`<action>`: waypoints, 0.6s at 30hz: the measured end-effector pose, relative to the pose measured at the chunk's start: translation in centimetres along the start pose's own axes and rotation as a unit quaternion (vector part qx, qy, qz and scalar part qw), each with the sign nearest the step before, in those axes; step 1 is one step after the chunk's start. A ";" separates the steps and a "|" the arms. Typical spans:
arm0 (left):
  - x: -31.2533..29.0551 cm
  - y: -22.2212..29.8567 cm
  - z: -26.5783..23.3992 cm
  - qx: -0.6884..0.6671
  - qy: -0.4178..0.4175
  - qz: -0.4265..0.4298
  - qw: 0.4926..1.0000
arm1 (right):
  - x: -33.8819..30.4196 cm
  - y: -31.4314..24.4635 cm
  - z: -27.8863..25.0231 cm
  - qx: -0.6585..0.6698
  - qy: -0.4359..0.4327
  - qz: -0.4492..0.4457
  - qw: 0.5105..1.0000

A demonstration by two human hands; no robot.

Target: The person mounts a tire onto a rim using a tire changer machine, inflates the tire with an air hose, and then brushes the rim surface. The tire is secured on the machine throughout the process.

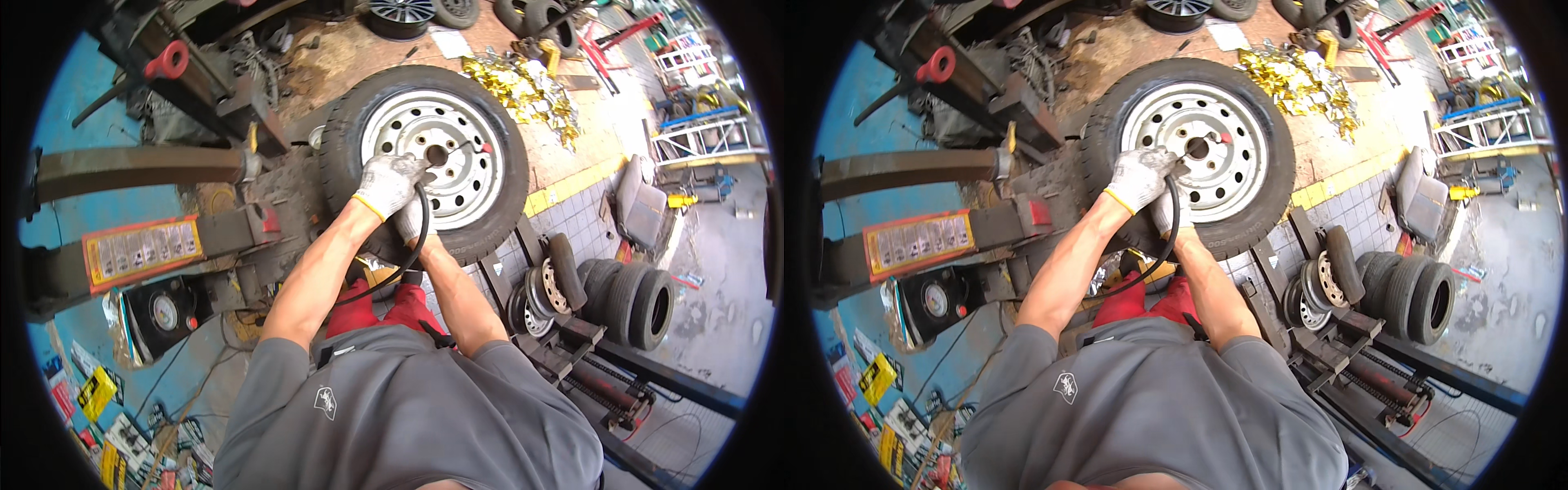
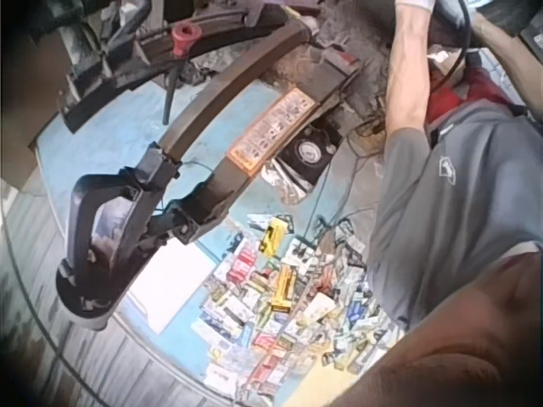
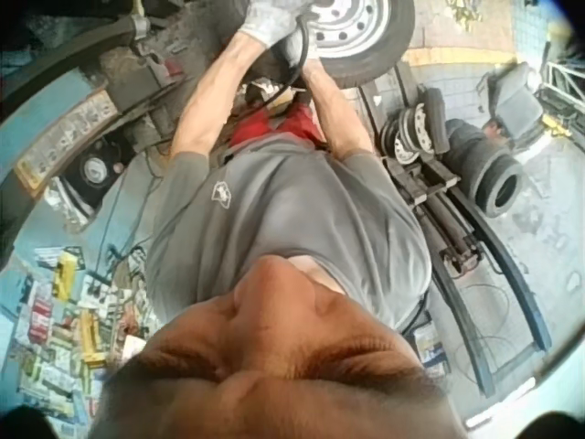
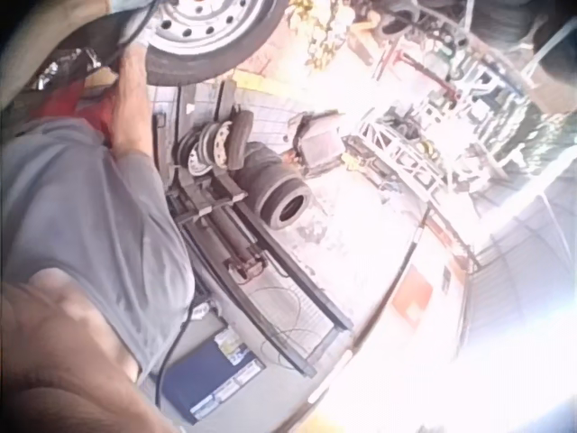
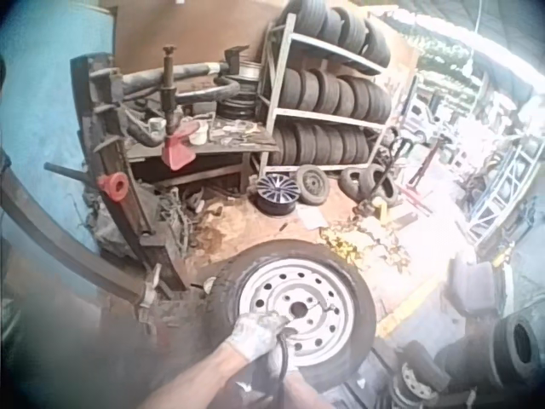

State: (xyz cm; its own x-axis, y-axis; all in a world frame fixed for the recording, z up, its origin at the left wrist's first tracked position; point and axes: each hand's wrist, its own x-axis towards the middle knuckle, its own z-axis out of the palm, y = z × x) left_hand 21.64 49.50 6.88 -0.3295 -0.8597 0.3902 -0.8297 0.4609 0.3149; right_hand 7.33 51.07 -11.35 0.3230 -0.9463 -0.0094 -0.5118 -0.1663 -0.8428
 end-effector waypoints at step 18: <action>0.8 -1.2 -1.7 -0.011 -0.153 -0.056 0.987 | 4.3 -24.7 -23.5 0.156 -0.166 -0.037 0.973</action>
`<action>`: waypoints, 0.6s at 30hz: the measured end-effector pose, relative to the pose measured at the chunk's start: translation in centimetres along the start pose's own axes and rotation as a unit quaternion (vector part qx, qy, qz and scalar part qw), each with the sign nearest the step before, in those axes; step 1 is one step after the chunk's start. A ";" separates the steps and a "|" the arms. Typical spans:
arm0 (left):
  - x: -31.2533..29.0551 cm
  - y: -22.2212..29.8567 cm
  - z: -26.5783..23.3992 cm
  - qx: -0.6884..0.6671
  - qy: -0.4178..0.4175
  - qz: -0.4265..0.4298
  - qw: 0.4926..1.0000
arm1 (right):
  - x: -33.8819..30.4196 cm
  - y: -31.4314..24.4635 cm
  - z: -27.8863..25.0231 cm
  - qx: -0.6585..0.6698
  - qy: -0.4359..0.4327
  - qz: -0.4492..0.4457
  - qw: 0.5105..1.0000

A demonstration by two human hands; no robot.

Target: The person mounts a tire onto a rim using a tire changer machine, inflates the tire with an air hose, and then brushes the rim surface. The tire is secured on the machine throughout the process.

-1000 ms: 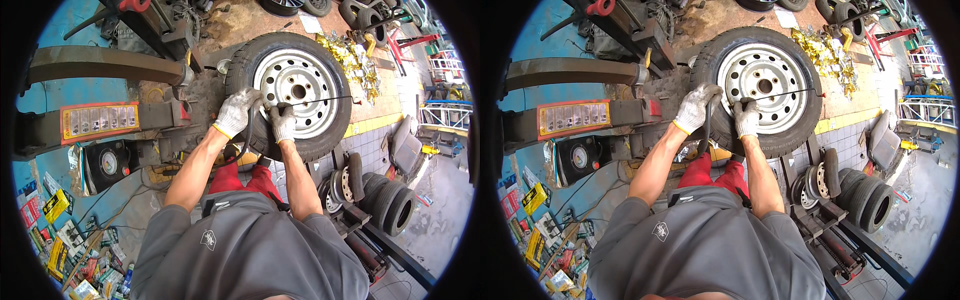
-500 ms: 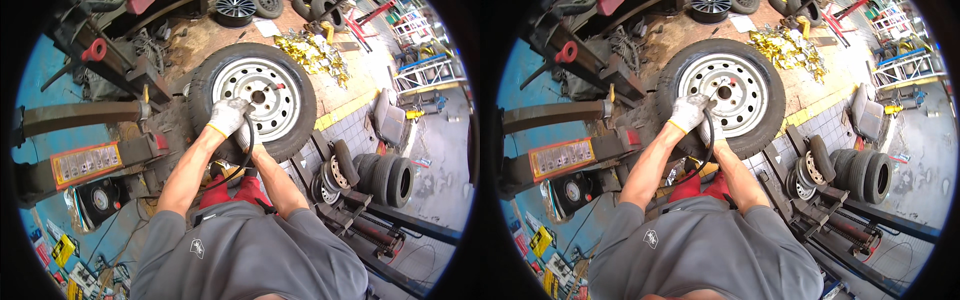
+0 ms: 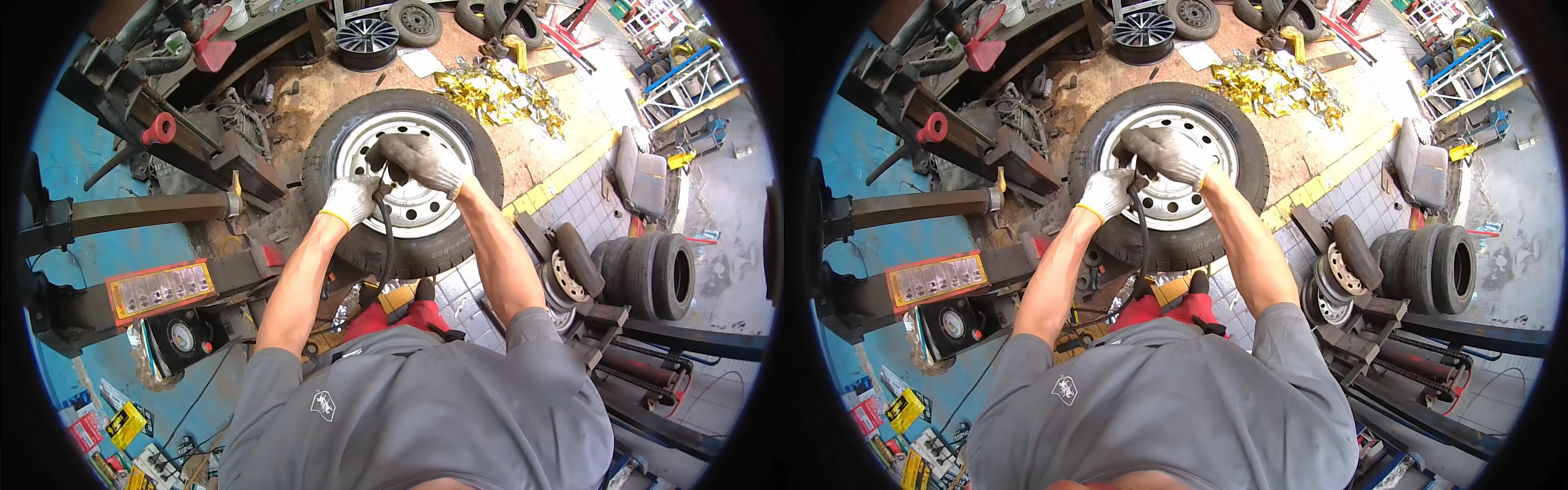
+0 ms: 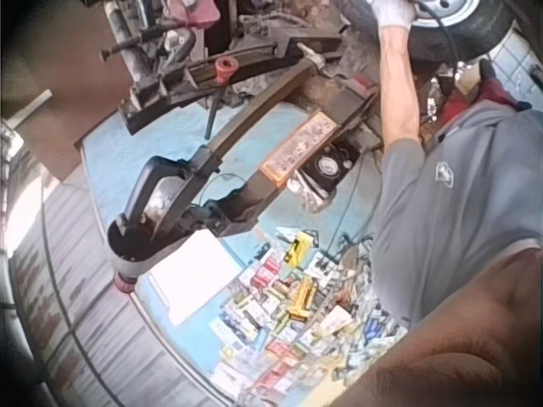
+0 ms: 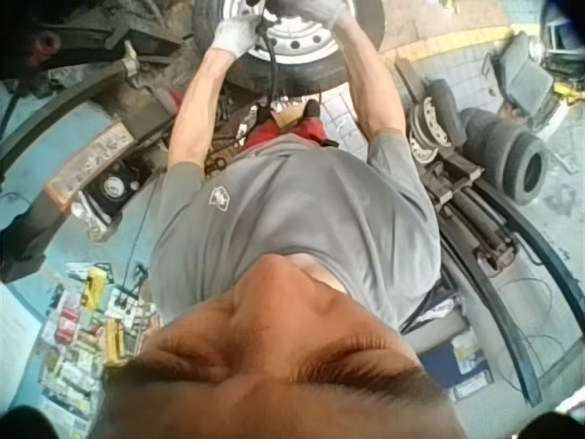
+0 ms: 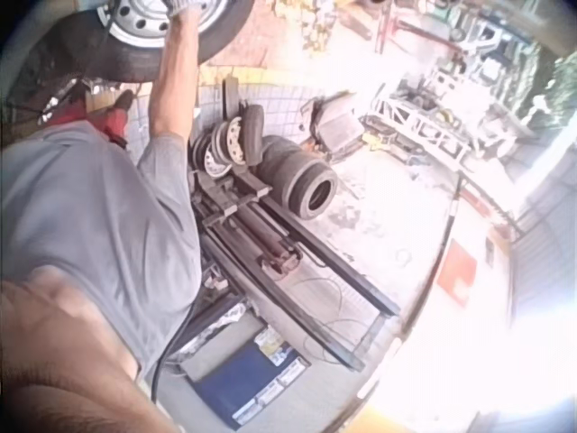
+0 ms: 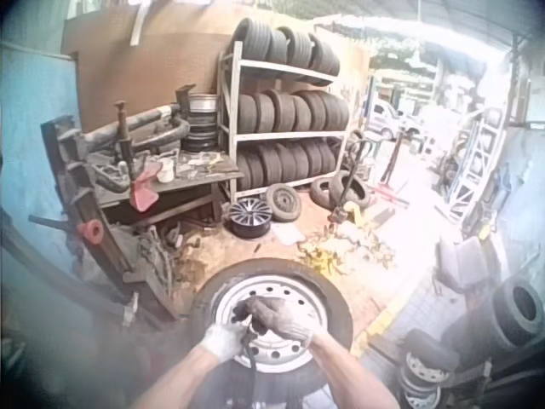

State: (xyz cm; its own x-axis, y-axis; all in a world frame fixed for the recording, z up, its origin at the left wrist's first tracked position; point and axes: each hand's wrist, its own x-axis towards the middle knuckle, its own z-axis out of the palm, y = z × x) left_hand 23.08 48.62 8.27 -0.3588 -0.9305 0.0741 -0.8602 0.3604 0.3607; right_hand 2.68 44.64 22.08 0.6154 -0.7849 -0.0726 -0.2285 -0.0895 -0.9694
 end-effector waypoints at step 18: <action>-3.9 -1.4 8.4 0.070 0.078 -0.100 0.989 | 0.1 0.2 1.2 0.183 0.118 0.091 0.972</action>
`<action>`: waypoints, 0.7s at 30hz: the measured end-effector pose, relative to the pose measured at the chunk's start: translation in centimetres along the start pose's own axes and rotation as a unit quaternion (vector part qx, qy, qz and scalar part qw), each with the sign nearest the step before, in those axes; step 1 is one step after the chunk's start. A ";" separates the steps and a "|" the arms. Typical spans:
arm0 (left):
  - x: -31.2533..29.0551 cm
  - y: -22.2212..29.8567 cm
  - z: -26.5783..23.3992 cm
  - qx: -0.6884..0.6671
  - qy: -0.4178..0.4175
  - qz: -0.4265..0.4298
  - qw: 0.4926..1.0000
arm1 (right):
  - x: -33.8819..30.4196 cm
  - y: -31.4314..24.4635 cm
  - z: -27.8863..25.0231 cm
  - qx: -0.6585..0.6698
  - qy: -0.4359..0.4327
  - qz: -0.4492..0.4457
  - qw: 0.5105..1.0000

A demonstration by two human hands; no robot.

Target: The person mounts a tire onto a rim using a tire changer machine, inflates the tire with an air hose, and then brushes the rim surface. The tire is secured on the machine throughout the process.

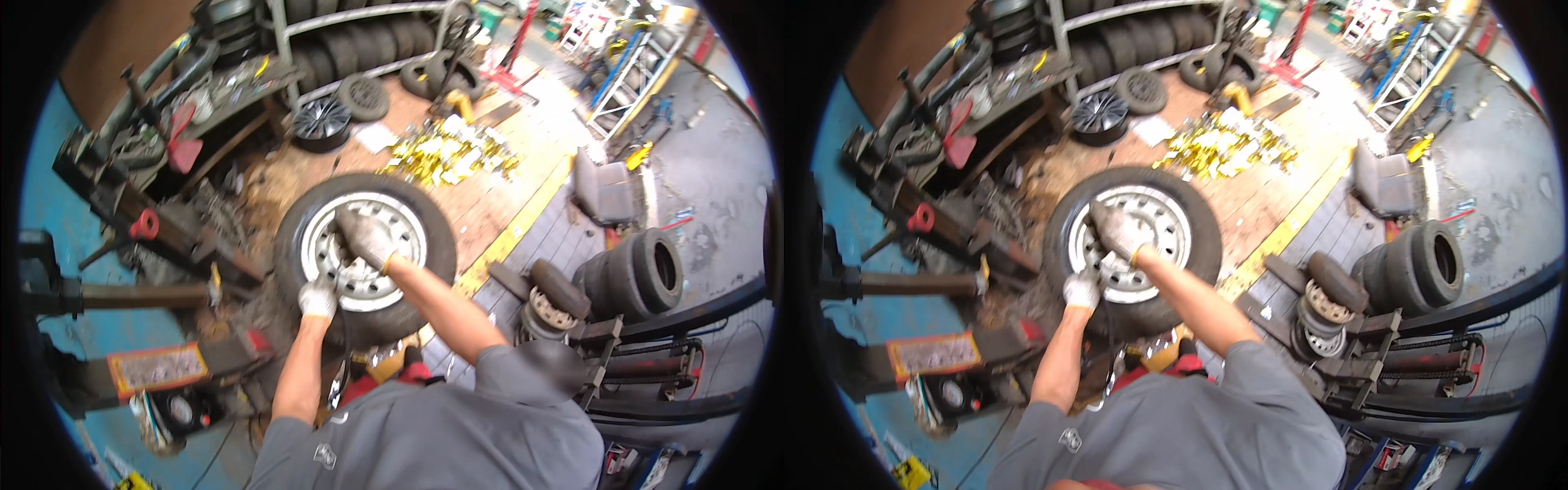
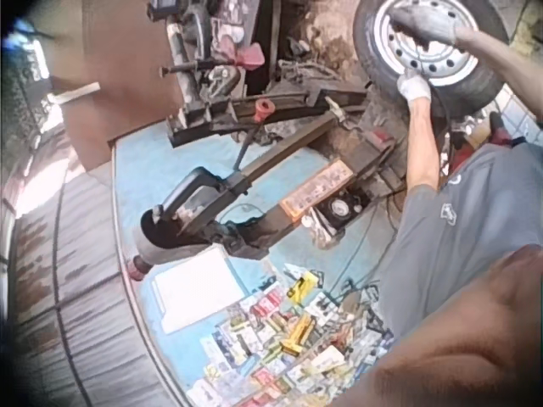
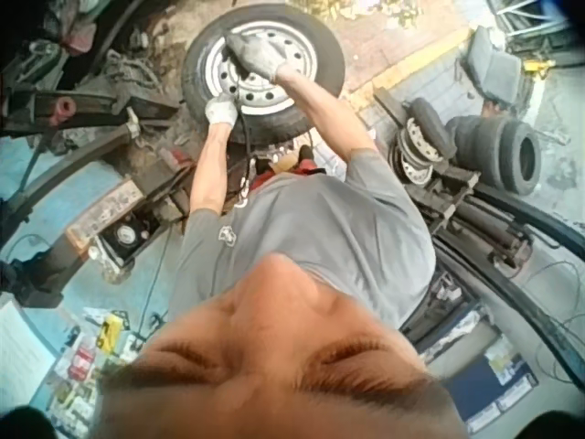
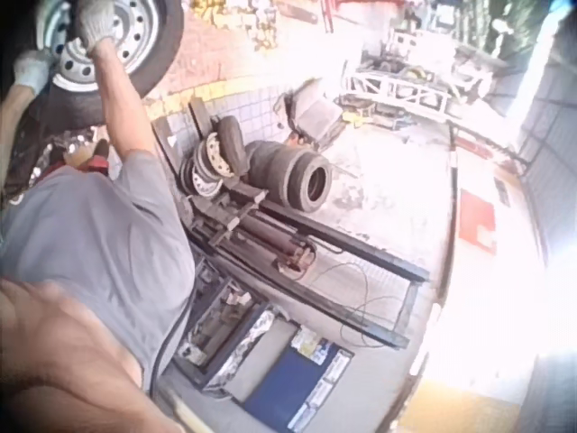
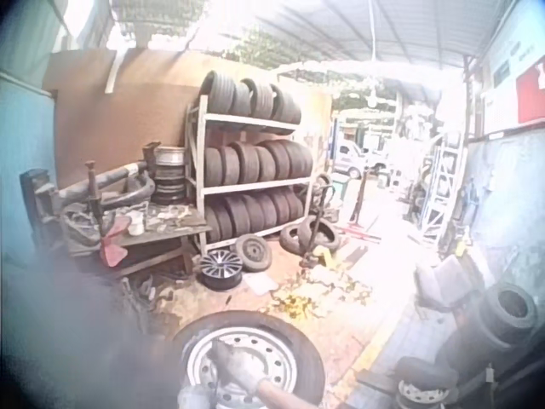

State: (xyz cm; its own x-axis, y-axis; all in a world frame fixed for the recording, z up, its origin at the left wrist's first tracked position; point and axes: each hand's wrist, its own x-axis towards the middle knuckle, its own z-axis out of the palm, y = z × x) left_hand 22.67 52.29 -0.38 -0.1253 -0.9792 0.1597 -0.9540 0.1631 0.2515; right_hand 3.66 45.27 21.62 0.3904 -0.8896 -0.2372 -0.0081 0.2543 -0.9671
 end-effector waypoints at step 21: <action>-0.7 -1.3 2.6 0.008 0.068 0.050 0.996 | 1.6 1.7 -0.9 -0.317 0.065 -0.088 0.942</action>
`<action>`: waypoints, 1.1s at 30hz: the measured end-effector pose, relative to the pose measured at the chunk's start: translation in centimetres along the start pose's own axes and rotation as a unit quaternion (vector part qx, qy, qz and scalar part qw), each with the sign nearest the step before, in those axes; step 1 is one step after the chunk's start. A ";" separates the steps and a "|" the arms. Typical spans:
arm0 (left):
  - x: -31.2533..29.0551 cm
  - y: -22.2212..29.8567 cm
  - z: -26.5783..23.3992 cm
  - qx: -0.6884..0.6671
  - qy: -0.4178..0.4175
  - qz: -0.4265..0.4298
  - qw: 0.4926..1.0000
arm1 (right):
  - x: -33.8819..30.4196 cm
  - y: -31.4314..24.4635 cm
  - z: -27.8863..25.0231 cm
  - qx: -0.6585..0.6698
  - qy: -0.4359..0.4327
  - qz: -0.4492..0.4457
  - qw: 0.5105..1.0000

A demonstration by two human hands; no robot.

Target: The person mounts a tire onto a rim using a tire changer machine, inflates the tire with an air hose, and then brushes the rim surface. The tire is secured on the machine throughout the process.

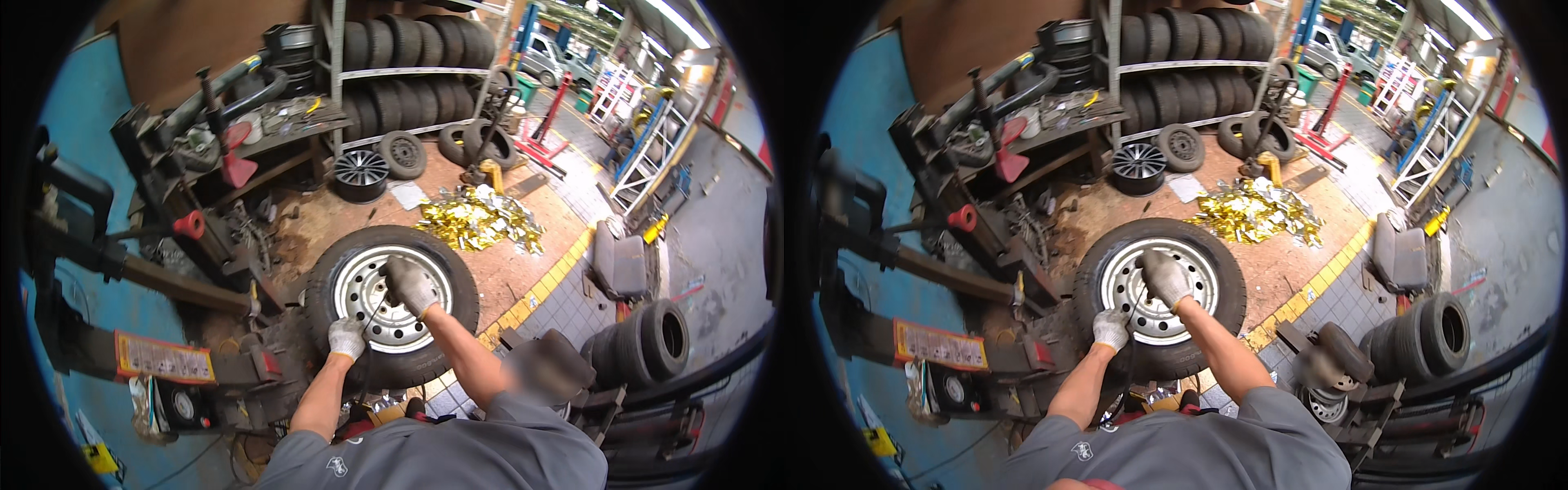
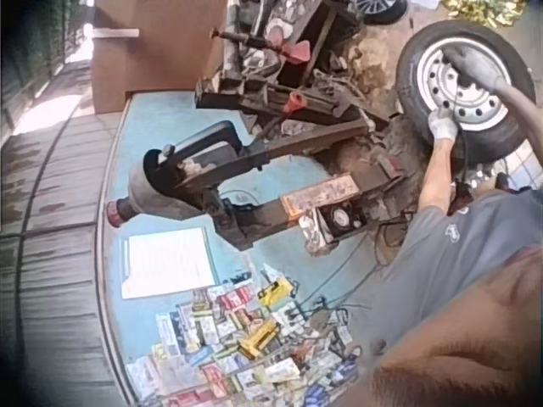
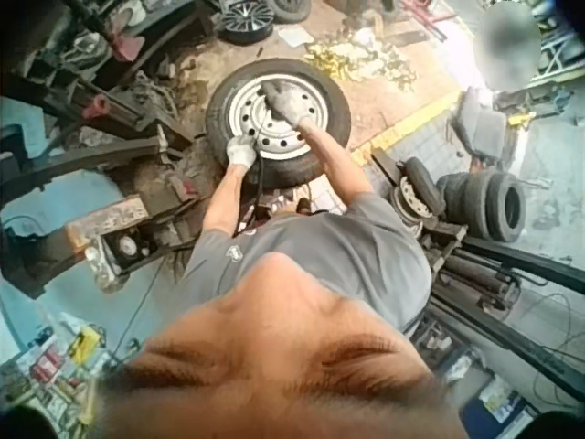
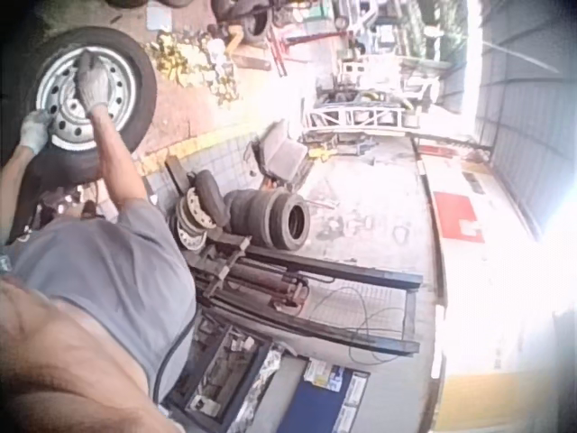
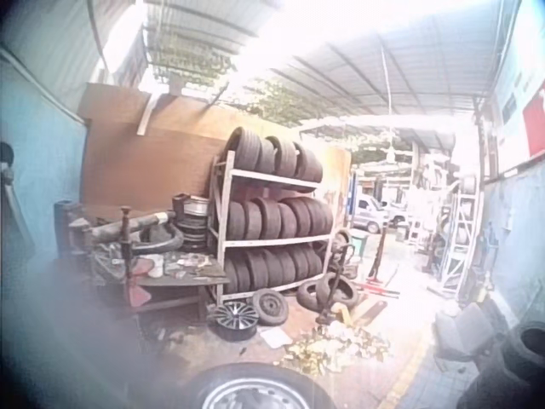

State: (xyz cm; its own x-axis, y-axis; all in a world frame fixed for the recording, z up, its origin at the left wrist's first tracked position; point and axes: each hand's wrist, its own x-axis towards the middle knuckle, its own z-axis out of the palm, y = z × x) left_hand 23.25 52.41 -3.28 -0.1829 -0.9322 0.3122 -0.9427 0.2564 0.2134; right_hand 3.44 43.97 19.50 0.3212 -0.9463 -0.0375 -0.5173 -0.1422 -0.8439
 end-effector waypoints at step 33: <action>0.4 1.6 -0.9 -0.002 -0.044 -0.011 0.999 | -2.3 3.7 -0.3 0.003 0.126 -0.124 0.984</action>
State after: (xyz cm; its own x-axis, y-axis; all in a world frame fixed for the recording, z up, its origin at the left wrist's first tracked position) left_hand 21.95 52.65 -1.94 -0.1852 -0.9566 0.2249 -0.9459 0.2356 0.2233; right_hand 0.56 45.54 16.60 0.2297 -0.9245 0.3041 -0.4420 -0.3774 -0.8137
